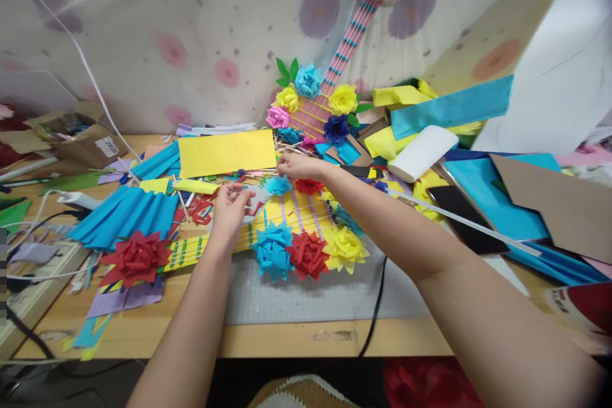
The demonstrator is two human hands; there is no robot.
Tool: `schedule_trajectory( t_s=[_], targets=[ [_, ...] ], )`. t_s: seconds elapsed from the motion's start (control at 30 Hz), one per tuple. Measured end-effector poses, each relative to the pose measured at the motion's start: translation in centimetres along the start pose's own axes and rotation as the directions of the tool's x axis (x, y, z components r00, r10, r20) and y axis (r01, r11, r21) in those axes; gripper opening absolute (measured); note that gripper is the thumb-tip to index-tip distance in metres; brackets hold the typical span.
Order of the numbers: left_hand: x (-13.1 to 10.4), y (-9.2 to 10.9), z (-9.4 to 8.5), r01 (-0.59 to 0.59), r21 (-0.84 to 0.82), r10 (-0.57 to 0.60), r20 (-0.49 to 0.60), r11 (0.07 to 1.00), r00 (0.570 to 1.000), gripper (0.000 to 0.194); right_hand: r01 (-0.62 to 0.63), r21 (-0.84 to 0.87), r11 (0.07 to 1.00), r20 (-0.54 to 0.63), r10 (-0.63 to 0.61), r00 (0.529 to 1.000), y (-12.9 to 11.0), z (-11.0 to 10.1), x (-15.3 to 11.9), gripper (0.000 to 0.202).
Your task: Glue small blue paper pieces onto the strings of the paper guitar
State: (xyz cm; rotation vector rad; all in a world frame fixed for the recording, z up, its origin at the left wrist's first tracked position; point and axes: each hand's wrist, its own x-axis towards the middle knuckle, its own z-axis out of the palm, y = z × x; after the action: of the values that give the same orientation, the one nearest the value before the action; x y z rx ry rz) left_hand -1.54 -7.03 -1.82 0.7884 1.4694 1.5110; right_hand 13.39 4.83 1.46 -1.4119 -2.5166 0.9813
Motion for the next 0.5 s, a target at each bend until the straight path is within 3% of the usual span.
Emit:
schedule_trajectory(
  t_s=[0.17,0.5],
  targets=[
    [0.09,-0.28,0.3,-0.002,0.038,0.002,0.009,0.999,1.0,0.034,-0.041,0.034,0.999,-0.122,0.045,0.991,0.24,0.21,-0.37,0.014],
    [0.42,-0.25,0.59,-0.017,0.078,0.017,-0.001,0.997,1.0,0.032,0.01,0.156,0.988,-0.15,0.014,0.989,0.56,0.78,0.07,0.014]
  ],
)
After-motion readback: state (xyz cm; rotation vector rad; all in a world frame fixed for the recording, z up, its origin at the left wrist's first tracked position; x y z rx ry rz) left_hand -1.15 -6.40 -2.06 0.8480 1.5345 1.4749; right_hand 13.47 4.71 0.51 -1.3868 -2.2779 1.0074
